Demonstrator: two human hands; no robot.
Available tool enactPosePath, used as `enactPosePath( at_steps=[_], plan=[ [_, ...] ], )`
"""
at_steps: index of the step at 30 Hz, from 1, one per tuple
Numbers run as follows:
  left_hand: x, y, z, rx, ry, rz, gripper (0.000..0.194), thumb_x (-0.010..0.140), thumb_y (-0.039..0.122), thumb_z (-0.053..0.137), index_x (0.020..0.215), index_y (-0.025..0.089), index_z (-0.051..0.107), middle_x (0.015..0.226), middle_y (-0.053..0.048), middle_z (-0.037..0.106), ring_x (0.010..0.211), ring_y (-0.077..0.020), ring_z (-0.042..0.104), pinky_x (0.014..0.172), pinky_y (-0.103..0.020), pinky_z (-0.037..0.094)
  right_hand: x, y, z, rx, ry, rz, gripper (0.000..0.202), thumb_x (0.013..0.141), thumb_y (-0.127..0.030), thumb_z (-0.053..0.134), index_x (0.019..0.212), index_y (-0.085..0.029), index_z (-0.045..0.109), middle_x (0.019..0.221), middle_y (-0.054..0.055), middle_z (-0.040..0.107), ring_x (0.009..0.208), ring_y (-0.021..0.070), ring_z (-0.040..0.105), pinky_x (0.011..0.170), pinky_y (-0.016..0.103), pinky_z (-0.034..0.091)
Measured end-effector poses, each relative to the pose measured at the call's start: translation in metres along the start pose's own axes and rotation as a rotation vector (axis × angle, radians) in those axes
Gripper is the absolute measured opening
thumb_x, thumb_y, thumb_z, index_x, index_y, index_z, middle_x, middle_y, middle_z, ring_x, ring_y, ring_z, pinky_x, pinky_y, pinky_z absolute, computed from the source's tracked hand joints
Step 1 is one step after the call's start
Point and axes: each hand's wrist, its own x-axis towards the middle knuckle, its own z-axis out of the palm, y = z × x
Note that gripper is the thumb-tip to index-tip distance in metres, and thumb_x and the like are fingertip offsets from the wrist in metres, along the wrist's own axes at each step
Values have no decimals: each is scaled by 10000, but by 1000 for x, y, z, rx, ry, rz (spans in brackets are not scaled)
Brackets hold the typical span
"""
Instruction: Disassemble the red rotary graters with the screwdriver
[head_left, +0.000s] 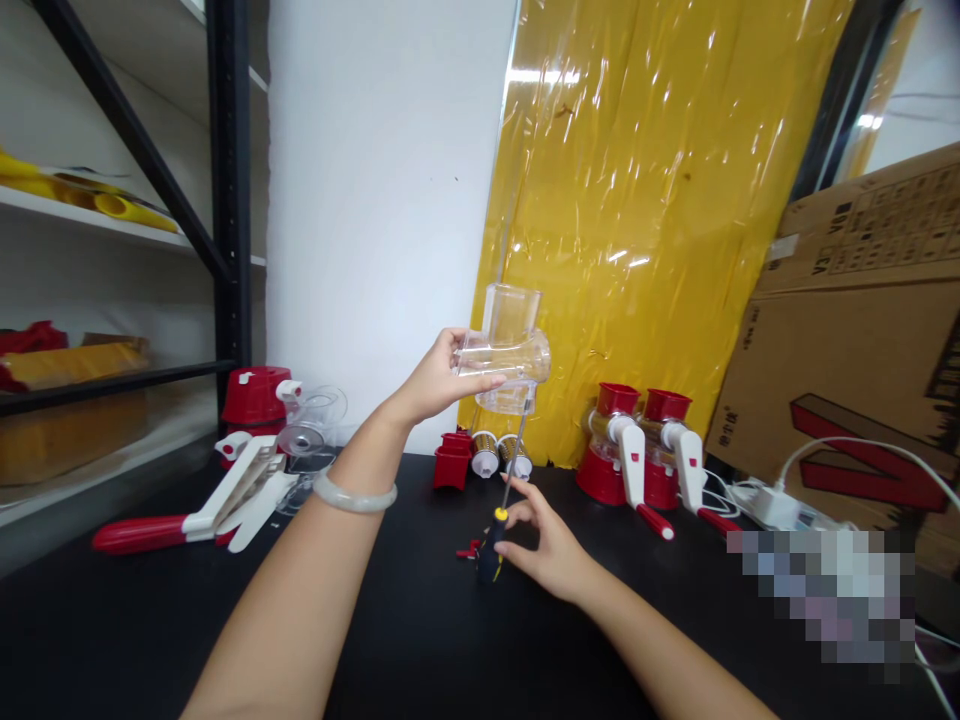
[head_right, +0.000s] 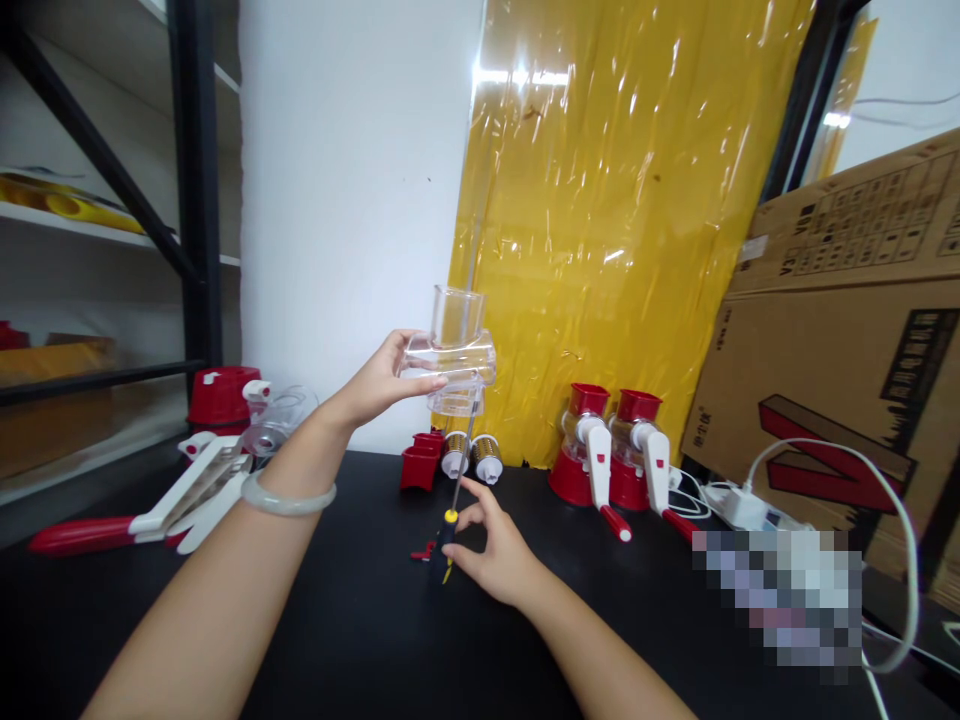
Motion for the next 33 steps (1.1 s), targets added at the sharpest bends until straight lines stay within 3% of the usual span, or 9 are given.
enactPosePath(
  at_steps=[3, 6, 9, 13, 19, 26, 33],
  plan=[
    [0, 1, 0, -2, 0, 5, 612, 609, 297, 831, 1072, 178, 449, 1240, -118, 491, 1004, -214, 571, 907, -440, 473, 1, 6, -1, -68, 77, 15, 743, 729, -306, 753, 1353, -224, 359, 849, -7, 582, 838, 177, 611, 920, 425, 466],
    [0, 0, 0, 1, -3, 9, 609, 610, 302, 835, 1065, 180, 449, 1245, -122, 485, 1012, -214, 568, 913, -436, 471, 1, 6, -1, -56, 91, 9, 745, 712, -308, 766, 1342, -232, 375, 1072, 64, 592, 1043, 214, 595, 964, 438, 455],
    [0, -1, 0, 4, -1, 8, 613, 606, 303, 838, 1065, 181, 450, 1253, -126, 481, 1022, -220, 568, 913, -437, 476, 1, -1, 2, 28, 13, -7, 746, 747, -255, 731, 1373, -240, 326, 1174, 97, 618, 1153, 226, 583, 1036, 474, 408],
    [0, 0, 1, -8, -5, 9, 604, 611, 304, 834, 1058, 179, 447, 1241, -122, 488, 1018, -222, 573, 909, -438, 481, 0, -3, 6, 75, -50, -13, 718, 770, -215, 703, 1379, -236, 323, 1043, 63, 688, 1068, 213, 644, 1047, 482, 399],
    [0, 0, 2, -2, 6, 5, 632, 602, 309, 837, 1083, 177, 449, 1225, -117, 493, 982, -207, 567, 871, -418, 489, 3, 6, 11, 34, -21, 50, 614, 760, -217, 712, 1313, -211, 447, 954, 32, 683, 973, 193, 666, 998, 422, 451],
    [-1, 4, 6, -61, 17, -26, 605, 600, 278, 838, 1062, 177, 461, 1194, -94, 506, 993, -201, 564, 889, -411, 491, 4, 5, 17, -70, 7, 35, 241, 788, -214, 678, 1029, -204, 665, 999, 54, 682, 953, 207, 648, 886, 372, 507],
    [3, 4, 3, -259, 188, -1, 582, 599, 276, 829, 1034, 200, 449, 1192, -73, 515, 1029, -221, 580, 824, -405, 538, 2, 2, 14, 24, 10, 13, 217, 864, -335, 612, 1029, -195, 616, 1017, 69, 647, 958, 202, 624, 855, 341, 500]
  ],
)
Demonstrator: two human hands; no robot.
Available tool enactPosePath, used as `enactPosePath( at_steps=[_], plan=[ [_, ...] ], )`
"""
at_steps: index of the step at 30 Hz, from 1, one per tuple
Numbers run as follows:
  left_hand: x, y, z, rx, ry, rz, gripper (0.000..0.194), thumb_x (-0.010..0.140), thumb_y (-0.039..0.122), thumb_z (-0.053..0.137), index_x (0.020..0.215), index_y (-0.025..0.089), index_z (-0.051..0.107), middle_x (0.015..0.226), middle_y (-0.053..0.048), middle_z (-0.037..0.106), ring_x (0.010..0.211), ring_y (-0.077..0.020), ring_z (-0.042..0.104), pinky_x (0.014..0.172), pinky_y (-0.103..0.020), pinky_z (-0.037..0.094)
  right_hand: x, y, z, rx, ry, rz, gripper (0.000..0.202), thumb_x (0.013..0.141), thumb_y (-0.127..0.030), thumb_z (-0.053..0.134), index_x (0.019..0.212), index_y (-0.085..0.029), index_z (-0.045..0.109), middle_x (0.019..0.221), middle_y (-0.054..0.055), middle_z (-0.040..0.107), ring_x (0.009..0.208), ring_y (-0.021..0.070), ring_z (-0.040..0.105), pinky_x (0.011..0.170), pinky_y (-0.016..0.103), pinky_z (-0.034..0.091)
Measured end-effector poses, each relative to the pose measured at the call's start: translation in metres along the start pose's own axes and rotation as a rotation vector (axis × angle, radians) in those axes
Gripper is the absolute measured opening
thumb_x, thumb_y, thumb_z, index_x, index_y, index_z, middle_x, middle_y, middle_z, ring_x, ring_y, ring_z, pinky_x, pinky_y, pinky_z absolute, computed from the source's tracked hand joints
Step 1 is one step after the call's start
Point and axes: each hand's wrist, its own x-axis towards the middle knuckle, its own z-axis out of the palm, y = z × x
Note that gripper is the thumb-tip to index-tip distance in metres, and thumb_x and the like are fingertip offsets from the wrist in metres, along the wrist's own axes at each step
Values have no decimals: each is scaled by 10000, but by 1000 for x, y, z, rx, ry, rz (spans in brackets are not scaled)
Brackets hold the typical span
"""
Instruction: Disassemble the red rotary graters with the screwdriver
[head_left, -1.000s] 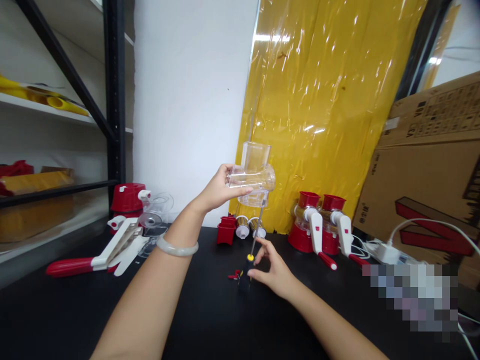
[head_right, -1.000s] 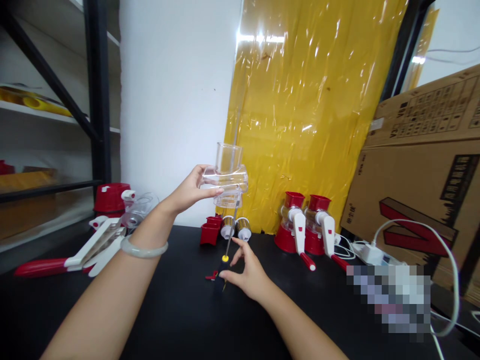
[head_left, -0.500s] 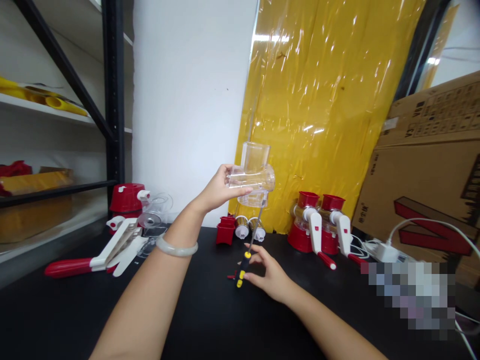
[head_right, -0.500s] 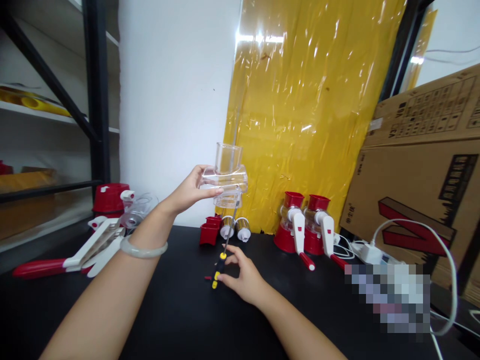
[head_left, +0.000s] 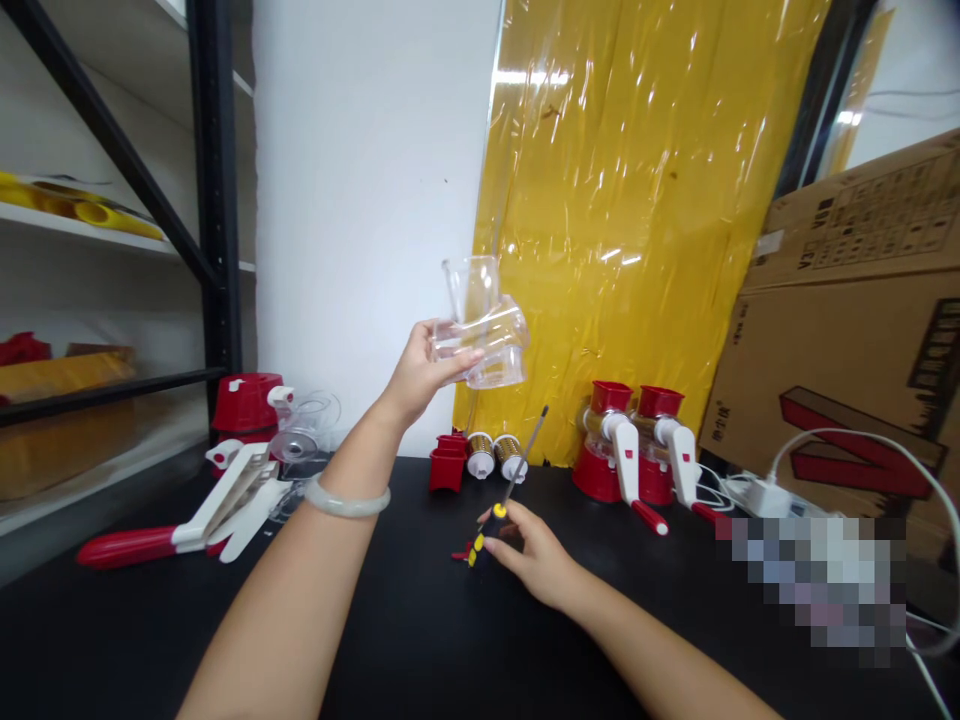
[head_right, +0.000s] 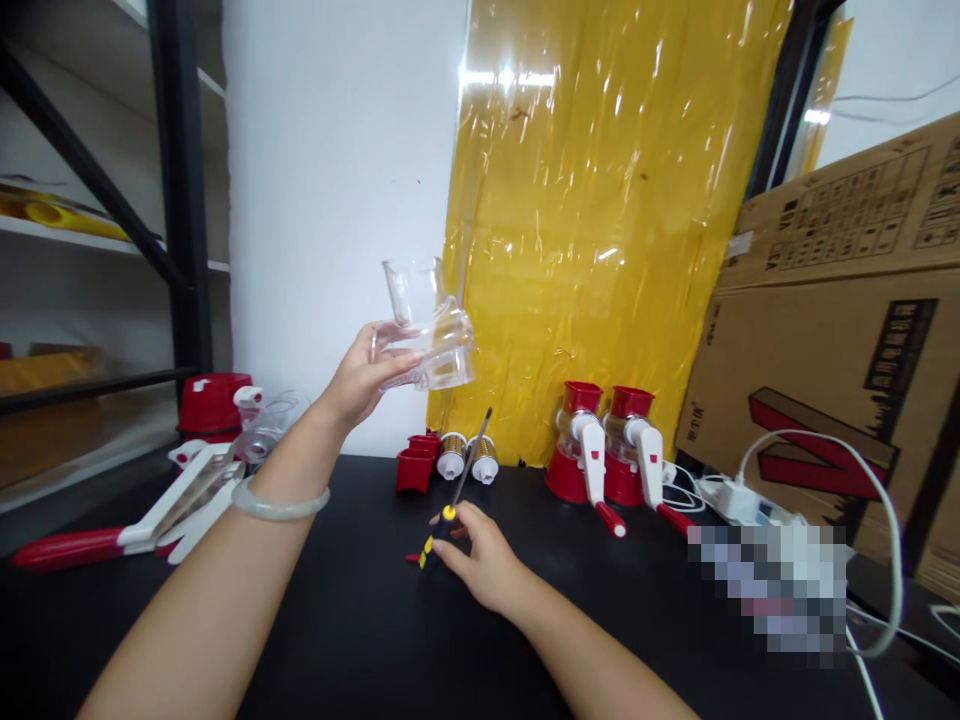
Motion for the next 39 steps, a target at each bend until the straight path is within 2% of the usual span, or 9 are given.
enactPosePath(
  at_steps=[2, 7, 10, 16, 21, 27, 33, 36, 39],
  plan=[
    [2, -1, -6, 58, 33, 15, 583, 592, 284, 833, 1024, 201, 450, 1188, -69, 515, 1024, -216, 579, 821, -399, 539, 0, 0, -3, 63, 71, 20, 241, 918, -409, 523, 1012, -194, 578, 977, 70, 638, 903, 192, 624, 816, 335, 506],
    [4, -10, -14, 223, -45, -53, 650, 528, 265, 875, 1039, 184, 481, 1137, -75, 543, 952, -206, 595, 826, -403, 531, 3, 4, -10, 250, 258, 41, 320, 946, -523, 425, 944, -208, 485, 875, 53, 620, 801, 172, 638, 778, 342, 521],
    [1, -22, -4, 116, -60, -156, 601, 586, 287, 849, 1033, 183, 462, 1165, -96, 521, 935, -212, 609, 786, -414, 541, 6, 9, -11, 324, 337, 34, 321, 940, -527, 438, 948, -208, 477, 903, 49, 603, 773, 156, 647, 781, 351, 535],
    [-7, -55, 18, 264, -171, -234, 682, 536, 298, 869, 1051, 163, 442, 1149, -123, 531, 990, -255, 598, 858, -464, 506, 12, 9, -17, 352, 594, 13, 306, 913, -529, 469, 951, -226, 446, 999, 61, 588, 817, 171, 649, 683, 334, 561],
    [-10, -80, 24, 321, -241, -287, 721, 471, 251, 883, 1033, 146, 444, 1098, -129, 550, 1083, -304, 567, 944, -485, 446, 16, 9, -27, 373, 769, 71, 355, 832, -501, 587, 1002, -228, 436, 1135, 93, 569, 958, 215, 639, 592, 303, 554],
    [-10, -86, 20, 279, -300, -322, 710, 508, 293, 879, 1041, 161, 430, 1101, -112, 541, 1095, -291, 547, 957, -482, 421, 18, 7, -29, 530, 730, 115, 528, 736, -413, 730, 1149, -199, 480, 1139, 132, 643, 889, 205, 659, 511, 239, 481],
    [-13, -84, 23, 328, -333, -387, 739, 507, 296, 879, 1057, 157, 405, 1148, -135, 525, 1147, -312, 530, 958, -481, 434, 17, 3, -30, 543, 694, 109, 516, 692, -353, 782, 1115, -176, 546, 1135, 135, 670, 928, 213, 650, 489, 221, 453],
    [-14, -85, 23, 275, -388, -426, 725, 523, 275, 875, 1054, 167, 394, 1168, -135, 518, 1155, -307, 537, 965, -480, 440, 17, 5, -31, 511, 715, 124, 507, 676, -361, 793, 1086, -165, 566, 1101, 129, 680, 799, 178, 650, 471, 226, 449],
    [-14, -81, 19, 152, -514, -473, 753, 513, 192, 877, 1086, 183, 388, 1206, -136, 517, 1151, -293, 558, 985, -487, 437, 15, 6, -32, 515, 720, 147, 492, 682, -385, 788, 1066, -161, 577, 1018, 106, 697, 641, 127, 616, 453, 228, 435]
  ],
)
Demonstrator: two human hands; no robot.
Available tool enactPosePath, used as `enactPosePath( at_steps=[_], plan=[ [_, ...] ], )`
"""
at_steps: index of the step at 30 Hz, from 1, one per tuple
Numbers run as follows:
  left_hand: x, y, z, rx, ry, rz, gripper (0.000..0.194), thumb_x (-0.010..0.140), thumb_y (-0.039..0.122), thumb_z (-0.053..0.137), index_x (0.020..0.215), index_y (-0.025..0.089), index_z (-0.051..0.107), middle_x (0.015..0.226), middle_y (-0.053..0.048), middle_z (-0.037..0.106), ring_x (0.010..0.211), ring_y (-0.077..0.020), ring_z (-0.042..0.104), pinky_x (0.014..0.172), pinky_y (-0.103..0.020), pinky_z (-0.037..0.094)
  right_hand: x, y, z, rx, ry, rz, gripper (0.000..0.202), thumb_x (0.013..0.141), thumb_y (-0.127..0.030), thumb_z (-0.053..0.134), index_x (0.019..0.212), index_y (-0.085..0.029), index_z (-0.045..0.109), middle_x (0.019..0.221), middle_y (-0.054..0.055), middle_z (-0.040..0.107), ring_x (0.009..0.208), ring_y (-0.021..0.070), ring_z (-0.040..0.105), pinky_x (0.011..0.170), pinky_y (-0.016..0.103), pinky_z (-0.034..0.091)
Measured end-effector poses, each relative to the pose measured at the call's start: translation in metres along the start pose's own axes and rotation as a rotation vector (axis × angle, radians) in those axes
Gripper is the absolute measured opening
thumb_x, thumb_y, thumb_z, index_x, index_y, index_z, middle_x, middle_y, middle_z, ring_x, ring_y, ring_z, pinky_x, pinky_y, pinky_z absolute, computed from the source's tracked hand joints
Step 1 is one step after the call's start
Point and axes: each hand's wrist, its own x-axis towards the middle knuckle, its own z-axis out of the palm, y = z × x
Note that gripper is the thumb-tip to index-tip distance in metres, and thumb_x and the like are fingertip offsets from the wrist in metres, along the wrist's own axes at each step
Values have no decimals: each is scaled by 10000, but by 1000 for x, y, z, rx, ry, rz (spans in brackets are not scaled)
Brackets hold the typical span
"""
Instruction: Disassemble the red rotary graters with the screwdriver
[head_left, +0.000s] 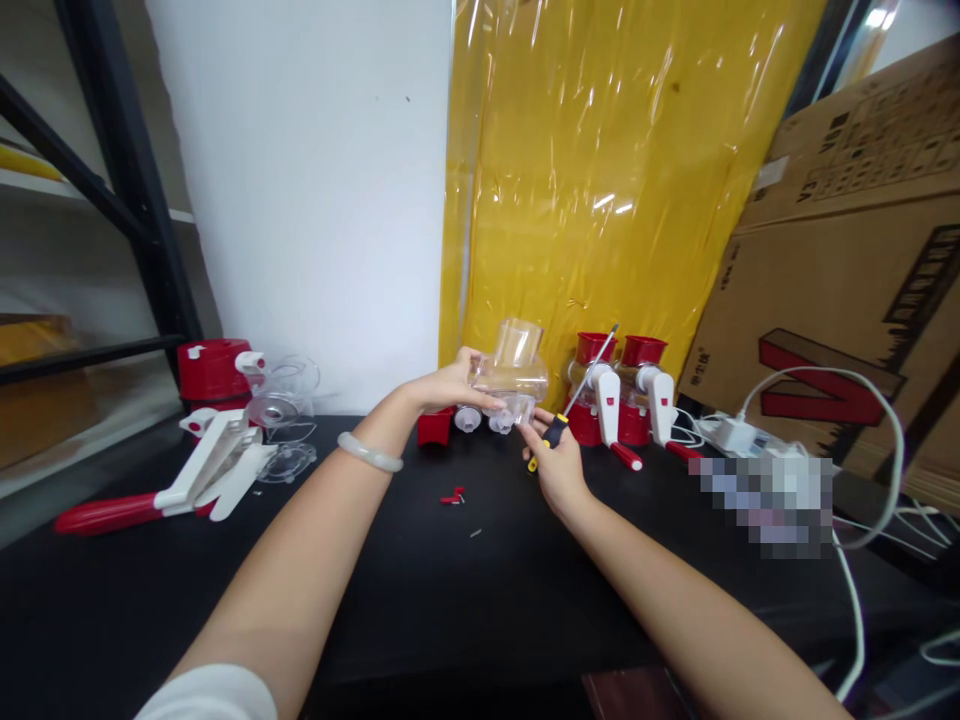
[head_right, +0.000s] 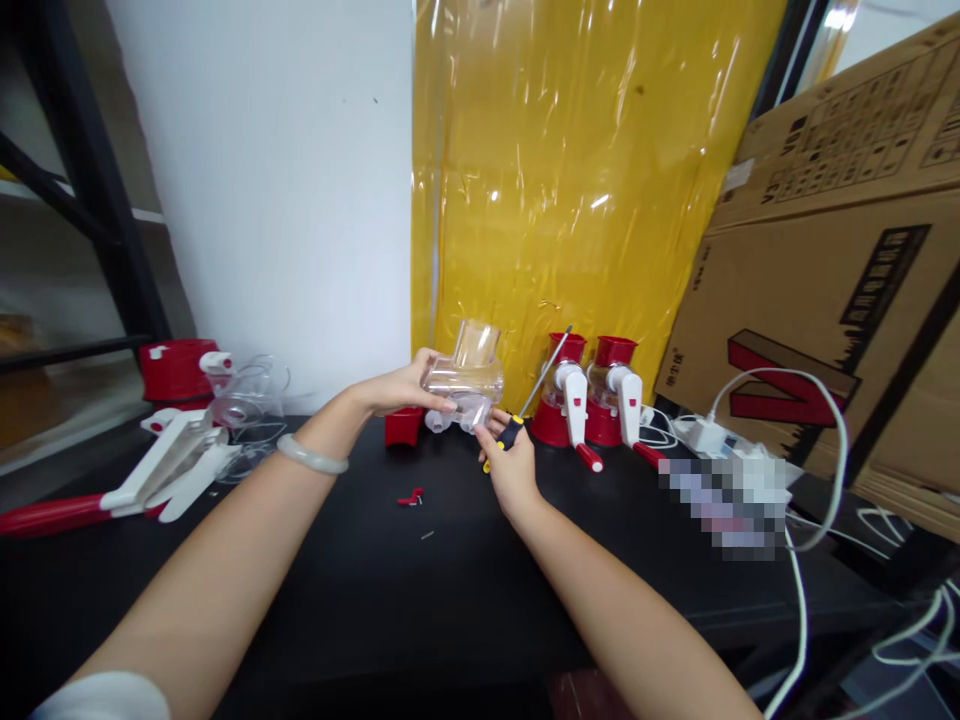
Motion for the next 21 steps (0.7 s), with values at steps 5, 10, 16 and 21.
enactPosePath(
  at_steps=[5, 10, 16, 21],
  plan=[
    [-9, 2, 5, -177, -39, 23, 915, 503, 85, 868, 1260, 220, 373, 1203, -139, 576, 1027, -260, 644, 984, -509, 446, -1, -7, 1, 102, 4, 45, 512, 655, -399, 805, 1049, -162, 578, 960, 93, 700, 658, 135, 626, 461, 223, 429],
    [-32, -19, 41, -387, 317, 76, 780, 595, 196, 850, 1268, 231, 458, 1226, -120, 614, 1000, -241, 662, 922, -458, 504, -5, -10, 4, 99, -44, 20, 488, 664, -391, 799, 1039, -171, 577, 958, 92, 703, 738, 163, 648, 470, 224, 440],
    [-67, -42, 66, -673, 330, -13, 560, 703, 308, 796, 1197, 247, 539, 1184, -68, 655, 1057, -192, 650, 1002, -364, 468, -15, -11, 8, 6, -167, 9, 501, 662, -417, 789, 1046, -162, 592, 954, 91, 704, 629, 138, 608, 450, 242, 444],
    [-77, -50, 49, -667, 377, -31, 540, 743, 358, 760, 1222, 299, 518, 1128, -36, 674, 1031, -179, 659, 991, -351, 467, -14, -9, 3, -195, -318, -116, 451, 655, -399, 806, 995, -191, 594, 983, 79, 668, 870, 209, 647, 646, 307, 519]
  ],
)
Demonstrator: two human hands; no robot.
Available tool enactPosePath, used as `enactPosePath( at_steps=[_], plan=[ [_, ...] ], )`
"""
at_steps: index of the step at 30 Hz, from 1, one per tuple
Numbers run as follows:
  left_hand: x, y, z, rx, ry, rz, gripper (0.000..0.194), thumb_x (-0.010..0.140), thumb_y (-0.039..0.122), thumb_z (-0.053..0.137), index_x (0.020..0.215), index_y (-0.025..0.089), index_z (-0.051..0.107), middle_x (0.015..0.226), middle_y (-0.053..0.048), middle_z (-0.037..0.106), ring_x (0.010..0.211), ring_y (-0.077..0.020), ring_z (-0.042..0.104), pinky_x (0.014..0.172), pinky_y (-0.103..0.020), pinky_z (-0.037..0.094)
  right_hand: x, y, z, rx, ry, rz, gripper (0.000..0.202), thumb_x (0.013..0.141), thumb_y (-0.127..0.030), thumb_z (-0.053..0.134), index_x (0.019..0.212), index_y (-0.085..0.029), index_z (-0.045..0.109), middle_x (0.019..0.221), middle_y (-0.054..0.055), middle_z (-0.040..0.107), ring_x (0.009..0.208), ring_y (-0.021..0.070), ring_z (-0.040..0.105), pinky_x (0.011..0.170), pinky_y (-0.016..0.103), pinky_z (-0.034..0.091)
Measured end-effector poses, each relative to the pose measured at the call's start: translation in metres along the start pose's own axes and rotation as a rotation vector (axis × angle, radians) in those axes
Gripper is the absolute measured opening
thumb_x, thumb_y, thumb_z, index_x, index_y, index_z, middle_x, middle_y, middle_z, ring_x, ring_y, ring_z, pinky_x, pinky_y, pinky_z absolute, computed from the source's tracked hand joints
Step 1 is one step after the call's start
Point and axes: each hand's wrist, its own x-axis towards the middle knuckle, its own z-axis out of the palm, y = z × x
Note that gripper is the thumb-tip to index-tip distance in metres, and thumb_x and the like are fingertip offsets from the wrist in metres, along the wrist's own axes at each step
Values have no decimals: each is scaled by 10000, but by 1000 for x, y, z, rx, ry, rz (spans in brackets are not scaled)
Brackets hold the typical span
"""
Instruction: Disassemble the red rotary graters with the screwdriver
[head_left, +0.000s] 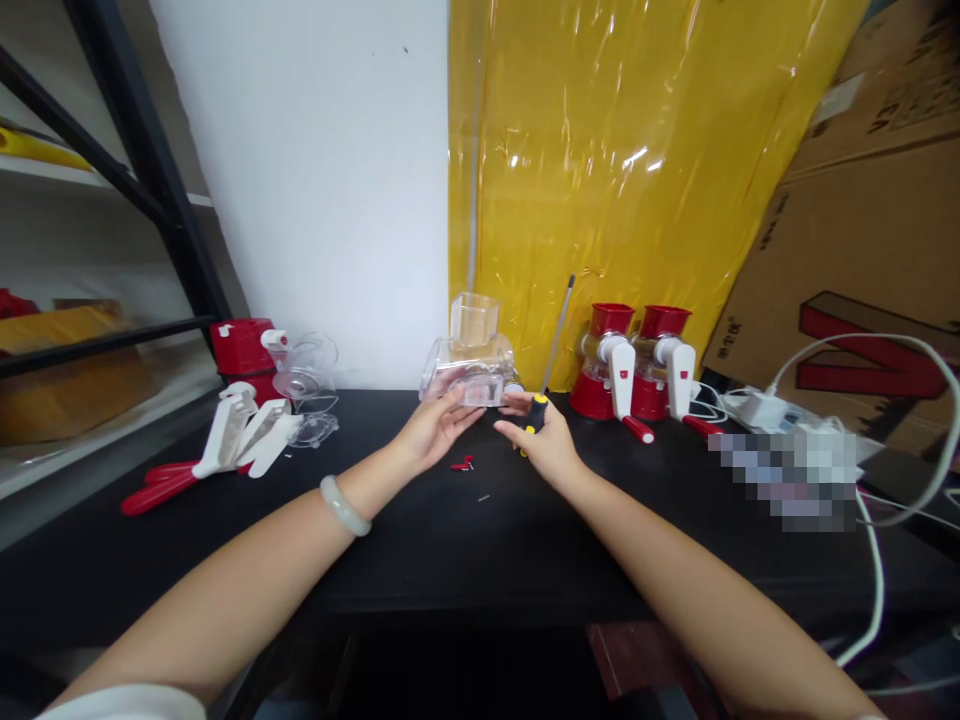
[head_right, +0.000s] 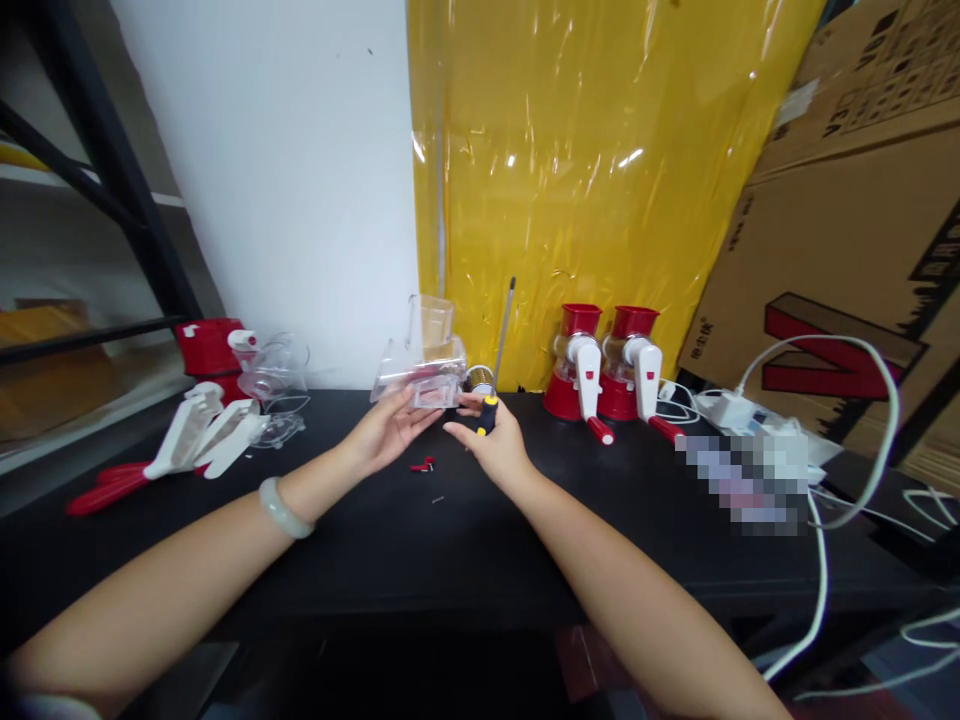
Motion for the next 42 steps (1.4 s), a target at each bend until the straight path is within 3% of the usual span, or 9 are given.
enactPosePath(
  at_steps=[4, 7, 10, 18, 24, 28, 33, 38, 42],
  plan=[
    [10, 5, -21, 67, 116, 22, 577, 704, 371, 792, 1214, 323, 526, 968, 3, 703, 887, -141, 671, 923, -321, 480, 0, -1, -11, -334, -237, -210, 409, 608, -441, 842, 685, -199, 521, 739, 3, 569, 690, 158, 558, 670, 300, 460],
    [13, 2, -26, 107, 146, 34, 597, 693, 397, 798, 1219, 326, 525, 973, 5, 701, 894, -139, 661, 893, -306, 471, -3, 0, -13, -457, -546, -257, 468, 558, -498, 852, 651, -200, 503, 668, -26, 512, 608, 133, 477, 576, 250, 385],
    [11, -2, -23, 144, 155, 31, 587, 689, 430, 793, 1208, 333, 537, 1007, 5, 693, 913, -142, 649, 854, -283, 459, -7, 8, -8, -508, -665, -287, 477, 562, -530, 838, 660, -200, 508, 679, -26, 496, 616, 133, 465, 560, 231, 351],
    [11, -7, -21, 168, 228, -29, 584, 622, 449, 833, 1140, 315, 597, 928, 16, 673, 797, -117, 616, 769, -245, 446, -8, 25, 6, -590, -507, -225, 374, 751, -510, 714, 671, -207, 511, 702, 2, 504, 638, 151, 466, 609, 260, 371],
    [3, -4, -13, 96, 215, -33, 504, 679, 453, 800, 1114, 295, 602, 904, 21, 678, 797, -99, 626, 829, -248, 458, -8, 13, -4, -300, -346, 6, 358, 931, -540, 434, 773, -219, 452, 626, -30, 517, 505, 124, 508, 532, 255, 411],
    [1, 1, -7, 38, 242, 81, 515, 715, 435, 778, 1156, 318, 540, 1003, 12, 683, 874, -123, 658, 889, -293, 477, -8, 9, -8, -175, -286, 51, 328, 957, -533, 371, 859, -228, 436, 676, -28, 540, 533, 123, 539, 538, 253, 439],
    [25, 26, 4, 70, 305, 254, 526, 737, 452, 752, 1172, 338, 478, 1085, 21, 663, 912, -131, 676, 857, -288, 504, -7, 10, -1, -214, -316, 23, 315, 954, -523, 396, 848, -229, 430, 602, -47, 530, 539, 127, 538, 580, 260, 445],
    [57, 67, 35, 63, 294, 397, 534, 741, 471, 744, 1174, 292, 486, 1153, -13, 655, 950, -142, 676, 836, -265, 514, -7, 15, 1, -243, -328, 48, 317, 957, -526, 374, 847, -230, 410, 584, -54, 504, 511, 123, 516, 553, 251, 435],
    [59, 75, 49, 44, 243, 505, 537, 748, 478, 736, 1185, 271, 501, 1164, -34, 657, 1006, -176, 671, 888, -292, 507, -7, 14, 2, -247, -302, 58, 318, 958, -526, 370, 837, -232, 395, 576, -55, 495, 497, 119, 500, 535, 244, 419]
  ],
)
